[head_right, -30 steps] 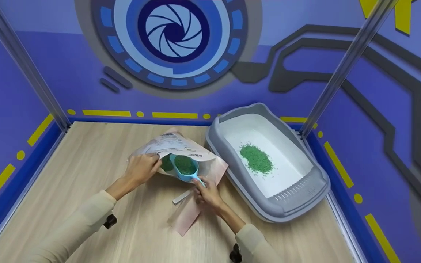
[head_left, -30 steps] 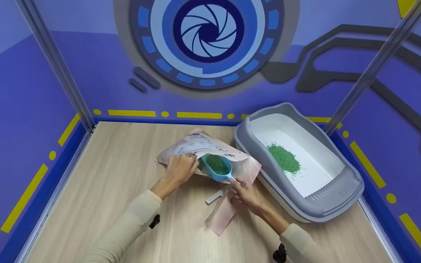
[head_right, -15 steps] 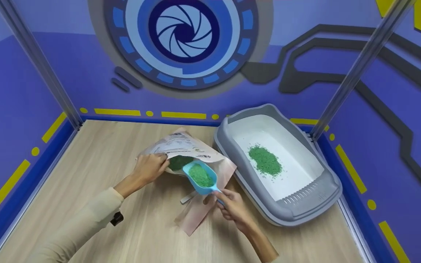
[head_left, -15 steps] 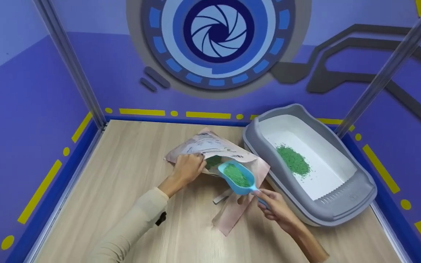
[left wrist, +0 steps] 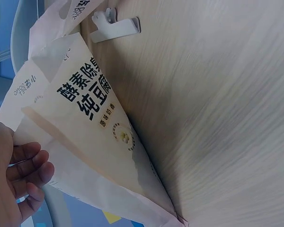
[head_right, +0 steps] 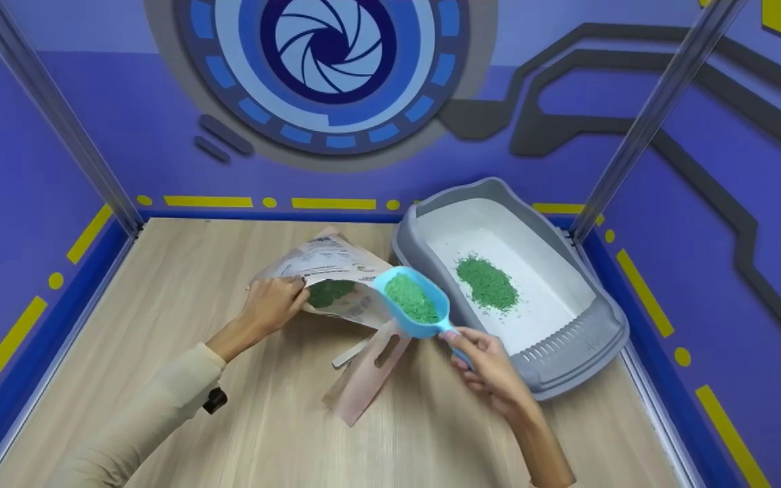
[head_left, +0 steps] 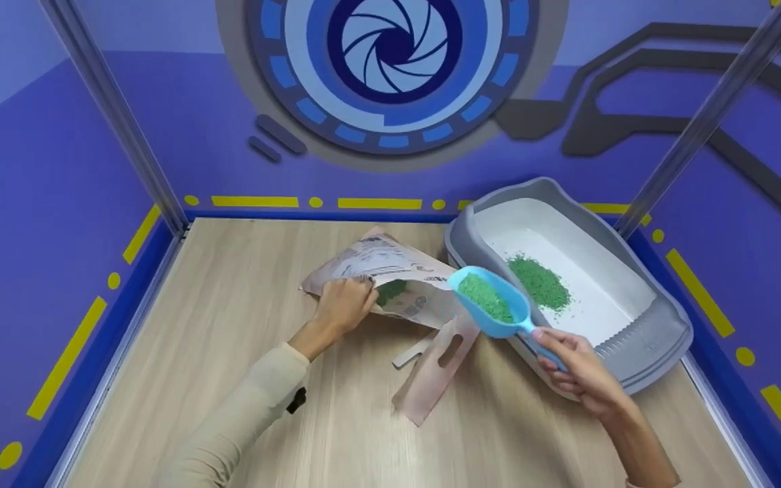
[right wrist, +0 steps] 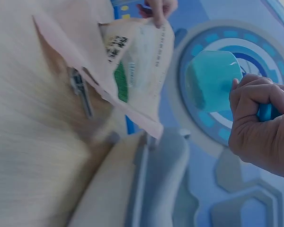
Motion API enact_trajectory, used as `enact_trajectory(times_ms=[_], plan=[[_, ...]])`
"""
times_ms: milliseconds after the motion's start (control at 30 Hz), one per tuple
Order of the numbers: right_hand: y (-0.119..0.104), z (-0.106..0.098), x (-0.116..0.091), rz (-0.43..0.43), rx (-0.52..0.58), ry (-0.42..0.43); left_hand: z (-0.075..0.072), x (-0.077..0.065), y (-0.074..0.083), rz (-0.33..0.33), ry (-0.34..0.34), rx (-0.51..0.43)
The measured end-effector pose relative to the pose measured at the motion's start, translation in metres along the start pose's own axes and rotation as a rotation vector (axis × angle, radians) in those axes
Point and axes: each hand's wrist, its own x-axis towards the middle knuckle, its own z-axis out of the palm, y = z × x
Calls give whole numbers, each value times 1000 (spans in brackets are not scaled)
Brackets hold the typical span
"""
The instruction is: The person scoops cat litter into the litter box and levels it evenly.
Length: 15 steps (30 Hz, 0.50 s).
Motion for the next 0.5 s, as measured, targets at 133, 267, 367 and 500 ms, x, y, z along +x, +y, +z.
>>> enact_trajectory(times_ms=[133,267,367,500], plan=[[-18,-14,-7,-56,73,29,0,0,0,3,0,-1],[-35,-29,-5,-116,117,113,0,0,0,17,7,-6],[-48,-43,0,-141,123,148,0,1,0,28,7,3],[-65,-62,10,-135,100,169,-1,4,0,23,-4,-5]])
